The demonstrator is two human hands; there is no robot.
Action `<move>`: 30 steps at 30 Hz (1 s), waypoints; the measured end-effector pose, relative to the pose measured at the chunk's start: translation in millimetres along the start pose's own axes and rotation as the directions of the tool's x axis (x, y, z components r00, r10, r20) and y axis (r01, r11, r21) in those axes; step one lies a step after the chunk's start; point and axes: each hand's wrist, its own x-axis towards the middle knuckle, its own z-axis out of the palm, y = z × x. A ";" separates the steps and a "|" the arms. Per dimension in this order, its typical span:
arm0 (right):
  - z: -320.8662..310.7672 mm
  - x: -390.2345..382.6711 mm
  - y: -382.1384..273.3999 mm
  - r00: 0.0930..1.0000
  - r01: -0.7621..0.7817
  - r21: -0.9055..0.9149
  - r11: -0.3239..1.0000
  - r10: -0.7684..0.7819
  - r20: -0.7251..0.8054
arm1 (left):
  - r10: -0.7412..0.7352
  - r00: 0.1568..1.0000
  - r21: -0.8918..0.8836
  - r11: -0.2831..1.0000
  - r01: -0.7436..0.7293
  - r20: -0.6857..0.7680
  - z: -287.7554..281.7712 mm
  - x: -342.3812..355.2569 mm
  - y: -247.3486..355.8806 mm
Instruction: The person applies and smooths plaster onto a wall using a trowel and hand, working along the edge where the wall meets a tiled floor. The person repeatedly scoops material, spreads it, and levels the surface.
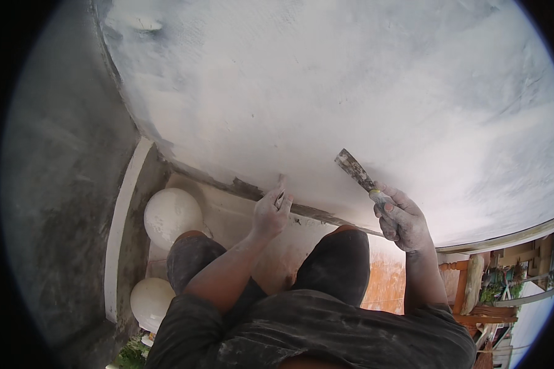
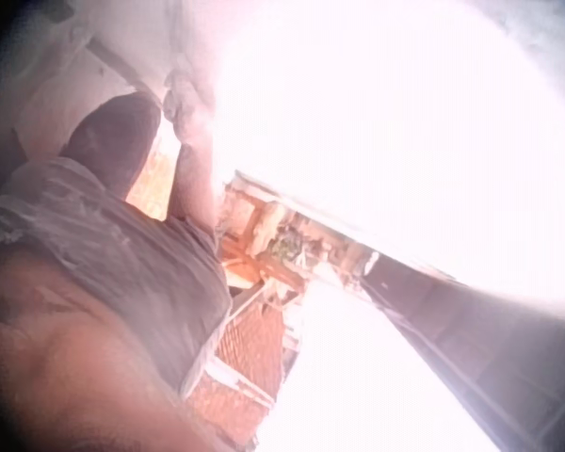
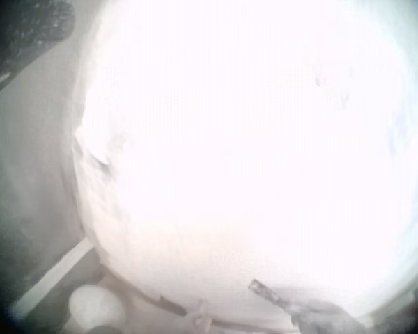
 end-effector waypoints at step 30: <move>102.6 38.5 -60.2 0.924 0.223 0.043 0.974 -0.225 0.309 | 0.065 0.955 -0.163 0.980 -0.117 -0.290 3.8 15.5 14.1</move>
